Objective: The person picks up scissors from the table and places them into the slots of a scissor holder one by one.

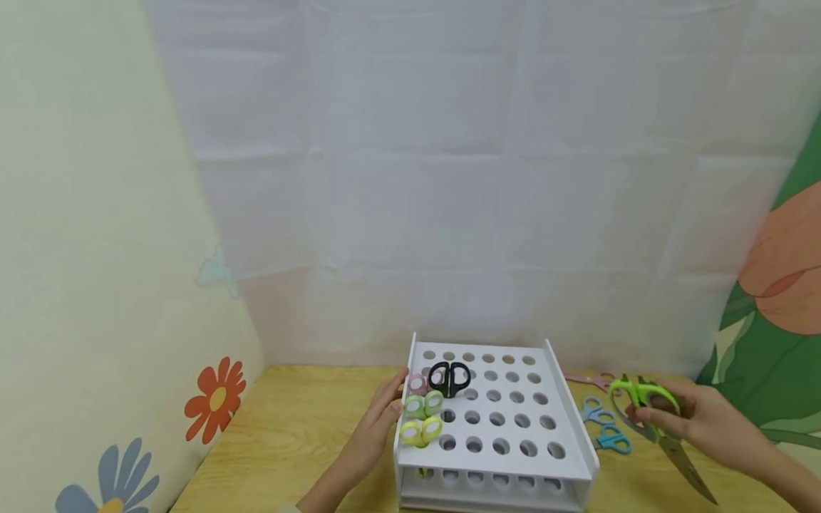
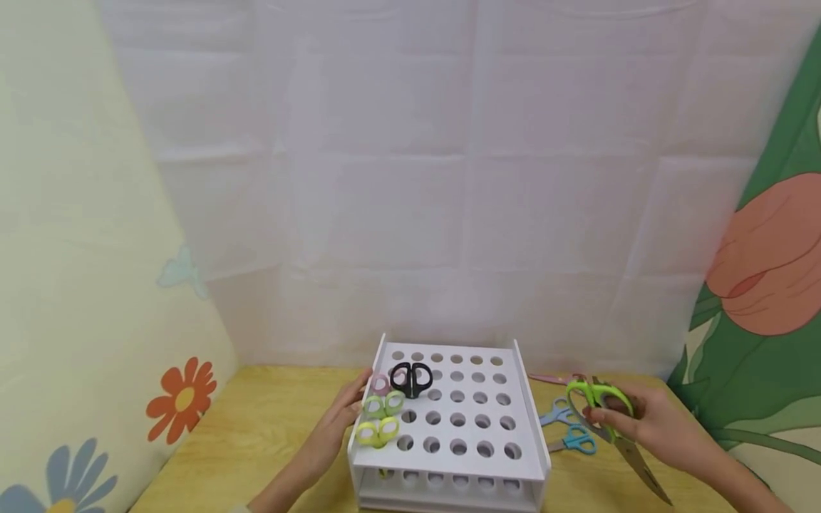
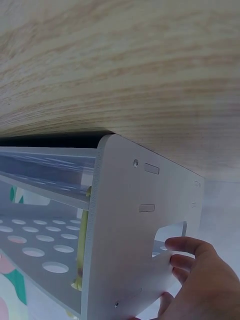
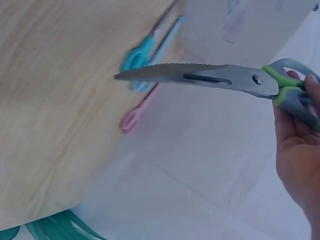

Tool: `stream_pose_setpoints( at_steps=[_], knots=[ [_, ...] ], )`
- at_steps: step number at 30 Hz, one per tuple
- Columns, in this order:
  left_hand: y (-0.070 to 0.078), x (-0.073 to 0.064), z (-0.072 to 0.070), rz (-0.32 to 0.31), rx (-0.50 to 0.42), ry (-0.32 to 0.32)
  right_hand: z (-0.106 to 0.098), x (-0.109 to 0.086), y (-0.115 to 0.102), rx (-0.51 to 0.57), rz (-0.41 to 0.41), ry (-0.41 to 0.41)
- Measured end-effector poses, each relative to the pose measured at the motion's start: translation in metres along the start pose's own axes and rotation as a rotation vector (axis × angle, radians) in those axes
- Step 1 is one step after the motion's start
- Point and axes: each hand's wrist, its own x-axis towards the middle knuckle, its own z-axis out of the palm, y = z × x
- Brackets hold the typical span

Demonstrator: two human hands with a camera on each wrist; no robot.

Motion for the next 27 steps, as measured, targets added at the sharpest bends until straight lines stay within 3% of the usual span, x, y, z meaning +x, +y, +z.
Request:
stream_pose_setpoints(
  at_steps=[4,9,19,27],
  knots=[
    [0.000,-0.003,0.001,-0.005,-0.004,-0.002,-0.007,0.003,-0.020,-0.124,0.097,0.149],
    [0.001,-0.004,0.001,-0.003,-0.007,0.003,-0.016,0.008,-0.040,-0.184,0.133,0.279],
    [0.001,-0.004,0.001,-0.004,-0.011,0.000,-0.027,0.017,-0.073,-0.140,0.094,0.460],
    [0.002,-0.001,0.002,-0.007,0.003,0.008,-0.023,0.034,-0.101,-0.023,0.006,0.479]
  ],
)
